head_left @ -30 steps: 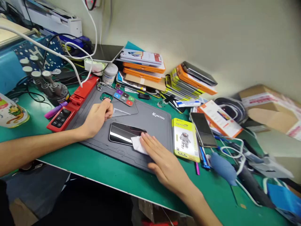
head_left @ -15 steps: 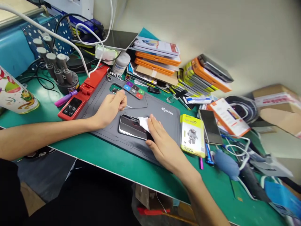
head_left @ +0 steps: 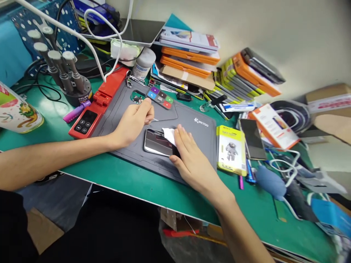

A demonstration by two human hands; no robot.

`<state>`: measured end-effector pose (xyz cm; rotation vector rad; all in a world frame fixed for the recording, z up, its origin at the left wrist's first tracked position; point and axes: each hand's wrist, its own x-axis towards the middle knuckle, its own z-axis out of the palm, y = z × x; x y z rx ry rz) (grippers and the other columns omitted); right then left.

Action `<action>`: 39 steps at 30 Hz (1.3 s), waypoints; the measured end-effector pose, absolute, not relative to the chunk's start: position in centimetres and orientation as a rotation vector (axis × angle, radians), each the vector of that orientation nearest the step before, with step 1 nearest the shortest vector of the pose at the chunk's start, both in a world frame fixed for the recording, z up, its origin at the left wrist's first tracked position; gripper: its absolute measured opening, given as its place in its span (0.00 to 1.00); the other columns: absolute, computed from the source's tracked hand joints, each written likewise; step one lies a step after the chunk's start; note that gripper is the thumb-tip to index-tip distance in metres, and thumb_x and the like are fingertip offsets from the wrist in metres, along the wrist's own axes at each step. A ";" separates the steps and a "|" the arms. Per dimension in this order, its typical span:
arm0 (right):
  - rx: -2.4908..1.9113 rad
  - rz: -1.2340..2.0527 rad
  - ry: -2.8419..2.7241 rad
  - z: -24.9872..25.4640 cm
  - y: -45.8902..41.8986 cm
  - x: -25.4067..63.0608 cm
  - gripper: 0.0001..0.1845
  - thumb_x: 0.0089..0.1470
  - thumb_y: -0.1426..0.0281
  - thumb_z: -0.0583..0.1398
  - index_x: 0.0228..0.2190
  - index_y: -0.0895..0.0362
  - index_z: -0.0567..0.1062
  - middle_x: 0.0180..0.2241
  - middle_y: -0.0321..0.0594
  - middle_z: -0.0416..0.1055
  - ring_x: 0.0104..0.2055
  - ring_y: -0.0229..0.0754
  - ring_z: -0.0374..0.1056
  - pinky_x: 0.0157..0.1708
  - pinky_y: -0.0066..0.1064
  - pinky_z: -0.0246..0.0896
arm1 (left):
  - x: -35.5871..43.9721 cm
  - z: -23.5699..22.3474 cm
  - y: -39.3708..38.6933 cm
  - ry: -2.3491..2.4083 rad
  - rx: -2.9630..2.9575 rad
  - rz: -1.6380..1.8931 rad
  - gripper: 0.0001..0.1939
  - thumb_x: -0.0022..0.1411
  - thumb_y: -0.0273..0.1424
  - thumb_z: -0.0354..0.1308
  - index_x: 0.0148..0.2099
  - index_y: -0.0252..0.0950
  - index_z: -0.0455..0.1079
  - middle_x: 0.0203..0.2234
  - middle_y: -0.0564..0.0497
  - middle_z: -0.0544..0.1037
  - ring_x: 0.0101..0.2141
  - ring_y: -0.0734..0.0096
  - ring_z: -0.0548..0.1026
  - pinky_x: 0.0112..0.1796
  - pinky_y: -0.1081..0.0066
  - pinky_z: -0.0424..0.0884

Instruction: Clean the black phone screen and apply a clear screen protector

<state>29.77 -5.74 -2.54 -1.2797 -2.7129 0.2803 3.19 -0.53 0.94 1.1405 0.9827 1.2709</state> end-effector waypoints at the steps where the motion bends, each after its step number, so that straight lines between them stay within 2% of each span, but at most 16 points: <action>1: -1.284 0.268 -2.711 -2.5 -6.5 29.5 0.46 0.80 0.48 0.46 0.82 0.50 0.28 0.85 0.50 0.32 0.86 0.58 0.35 0.81 0.67 0.43 | 3.2 1.0 -0.5 0.984 1.137 1.269 0.40 0.85 0.50 0.48 0.19 0.39 0.51 0.16 0.57 0.54 0.21 0.78 0.52 0.25 0.70 0.52; 6: -1.277 0.190 -2.729 -2.3 -11.4 29.5 0.51 0.78 0.45 0.47 0.83 0.57 0.30 0.85 0.53 0.33 0.86 0.63 0.38 0.80 0.66 0.50 | 3.4 1.1 -0.6 0.990 1.109 1.229 0.39 0.87 0.41 0.46 0.18 0.38 0.51 0.16 0.58 0.54 0.20 0.79 0.50 0.24 0.71 0.52; 10: -1.284 0.228 -2.754 -2.1 -9.0 29.2 0.48 0.79 0.47 0.48 0.83 0.54 0.32 0.84 0.53 0.35 0.85 0.61 0.38 0.81 0.64 0.49 | 3.5 1.3 -0.6 1.005 1.107 1.199 0.38 0.87 0.37 0.44 0.19 0.38 0.51 0.18 0.57 0.55 0.21 0.81 0.51 0.25 0.72 0.53; 14: -1.353 0.234 -2.710 -2.0 -5.3 27.9 0.48 0.79 0.46 0.47 0.83 0.56 0.34 0.84 0.56 0.37 0.85 0.60 0.39 0.82 0.64 0.42 | 3.6 1.4 -0.3 1.016 1.107 1.226 0.39 0.86 0.47 0.49 0.20 0.38 0.49 0.20 0.56 0.53 0.23 0.79 0.53 0.26 0.72 0.54; 17: -1.333 0.184 -2.704 -2.0 -6.6 27.2 0.51 0.78 0.43 0.47 0.83 0.58 0.32 0.84 0.59 0.37 0.85 0.62 0.38 0.82 0.66 0.41 | 3.6 1.3 -0.1 1.027 1.084 1.244 0.41 0.82 0.55 0.52 0.21 0.38 0.49 0.21 0.55 0.52 0.24 0.78 0.55 0.26 0.73 0.56; 22: -1.266 0.130 -2.732 -2.2 -10.8 27.2 0.55 0.76 0.41 0.47 0.82 0.59 0.27 0.84 0.59 0.35 0.85 0.66 0.39 0.81 0.70 0.41 | 3.7 1.2 -0.2 1.030 1.114 1.227 0.41 0.84 0.51 0.51 0.19 0.37 0.50 0.20 0.54 0.54 0.24 0.79 0.54 0.25 0.74 0.55; 24: -1.262 0.142 -2.749 -2.1 -10.1 26.8 0.54 0.77 0.42 0.47 0.82 0.61 0.30 0.84 0.62 0.38 0.85 0.66 0.40 0.82 0.70 0.40 | 3.7 1.2 -0.3 1.021 1.130 1.222 0.41 0.85 0.50 0.50 0.19 0.37 0.50 0.20 0.55 0.54 0.22 0.80 0.53 0.25 0.74 0.55; 27: -1.269 0.218 -2.769 -1.7 -7.0 25.4 0.53 0.77 0.41 0.45 0.82 0.67 0.42 0.83 0.66 0.41 0.86 0.64 0.39 0.82 0.68 0.37 | 3.7 1.1 -0.2 1.011 1.131 1.253 0.40 0.85 0.48 0.48 0.19 0.37 0.49 0.18 0.55 0.54 0.21 0.80 0.53 0.24 0.73 0.54; 29: -1.289 0.274 -2.746 -1.4 -5.4 24.4 0.53 0.77 0.40 0.43 0.81 0.69 0.47 0.83 0.65 0.41 0.86 0.62 0.37 0.83 0.66 0.33 | 3.6 0.9 0.1 1.013 1.125 1.291 0.40 0.85 0.48 0.47 0.19 0.38 0.49 0.17 0.55 0.53 0.20 0.80 0.53 0.24 0.73 0.53; 34: -1.258 0.298 -2.750 -1.0 -7.6 23.0 0.56 0.75 0.37 0.43 0.80 0.71 0.48 0.83 0.64 0.40 0.86 0.59 0.35 0.84 0.63 0.30 | 3.4 0.1 0.9 0.939 1.150 1.324 0.42 0.76 0.61 0.54 0.19 0.40 0.49 0.16 0.54 0.52 0.19 0.76 0.52 0.22 0.68 0.48; 37: -1.214 0.221 -2.758 -1.2 -9.9 22.4 0.59 0.74 0.37 0.46 0.78 0.76 0.51 0.82 0.68 0.43 0.86 0.62 0.36 0.84 0.60 0.30 | 3.1 -0.4 1.2 0.884 1.172 1.318 0.42 0.72 0.63 0.58 0.19 0.40 0.49 0.16 0.54 0.51 0.19 0.75 0.50 0.21 0.65 0.45; 39: -1.211 0.212 -2.757 -1.1 -9.7 21.8 0.58 0.75 0.37 0.46 0.78 0.76 0.52 0.82 0.68 0.43 0.86 0.62 0.37 0.84 0.60 0.31 | 2.9 -0.5 1.2 0.880 1.177 1.314 0.41 0.70 0.63 0.59 0.20 0.41 0.49 0.16 0.54 0.51 0.19 0.74 0.50 0.22 0.64 0.44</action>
